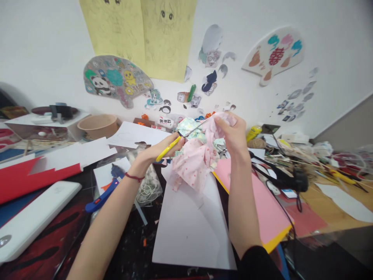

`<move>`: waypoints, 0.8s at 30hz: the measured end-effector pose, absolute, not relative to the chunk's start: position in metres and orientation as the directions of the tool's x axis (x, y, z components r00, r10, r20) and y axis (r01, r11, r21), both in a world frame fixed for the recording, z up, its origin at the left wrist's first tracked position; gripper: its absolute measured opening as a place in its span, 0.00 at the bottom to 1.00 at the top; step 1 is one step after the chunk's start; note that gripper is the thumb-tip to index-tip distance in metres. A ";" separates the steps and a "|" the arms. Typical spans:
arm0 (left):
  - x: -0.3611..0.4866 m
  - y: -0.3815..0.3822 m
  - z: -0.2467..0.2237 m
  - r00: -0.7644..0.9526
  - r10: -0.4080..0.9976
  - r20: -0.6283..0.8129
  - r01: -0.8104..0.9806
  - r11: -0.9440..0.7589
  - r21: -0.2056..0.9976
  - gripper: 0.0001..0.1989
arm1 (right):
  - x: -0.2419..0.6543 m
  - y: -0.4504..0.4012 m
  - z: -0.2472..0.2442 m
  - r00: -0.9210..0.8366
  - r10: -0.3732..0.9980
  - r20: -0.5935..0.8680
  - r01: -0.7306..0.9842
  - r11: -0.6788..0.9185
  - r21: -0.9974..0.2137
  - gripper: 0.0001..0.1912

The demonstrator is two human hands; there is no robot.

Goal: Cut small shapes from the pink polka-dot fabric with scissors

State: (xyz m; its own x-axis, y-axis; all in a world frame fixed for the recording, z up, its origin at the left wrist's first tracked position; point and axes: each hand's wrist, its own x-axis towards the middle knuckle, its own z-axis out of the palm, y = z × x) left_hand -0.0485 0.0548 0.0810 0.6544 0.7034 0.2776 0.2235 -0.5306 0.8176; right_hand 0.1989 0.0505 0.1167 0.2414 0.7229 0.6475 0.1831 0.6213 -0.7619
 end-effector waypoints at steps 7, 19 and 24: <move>-0.051 0.067 0.068 0.740 0.638 0.212 0.214 -0.522 0.825 0.27 | 0.198 0.048 0.118 0.286 0.763 0.580 0.269 0.517 -0.812 0.15; -0.087 0.073 0.079 0.603 0.778 0.177 0.391 -0.482 0.784 0.21 | 0.210 0.050 0.112 0.309 0.858 0.411 0.290 0.326 -0.900 0.14; -0.081 0.074 0.079 0.555 0.792 0.255 0.354 -0.502 0.789 0.22 | 0.215 0.054 0.108 0.326 0.854 0.404 0.285 0.319 -0.904 0.14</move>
State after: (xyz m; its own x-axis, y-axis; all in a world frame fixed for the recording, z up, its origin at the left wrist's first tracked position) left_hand -0.0812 0.0739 0.0790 0.5550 0.7920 0.2545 0.3538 -0.5016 0.7894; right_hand 0.2150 0.0544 0.1076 0.3261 0.8544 0.4045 0.2846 0.3193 -0.9039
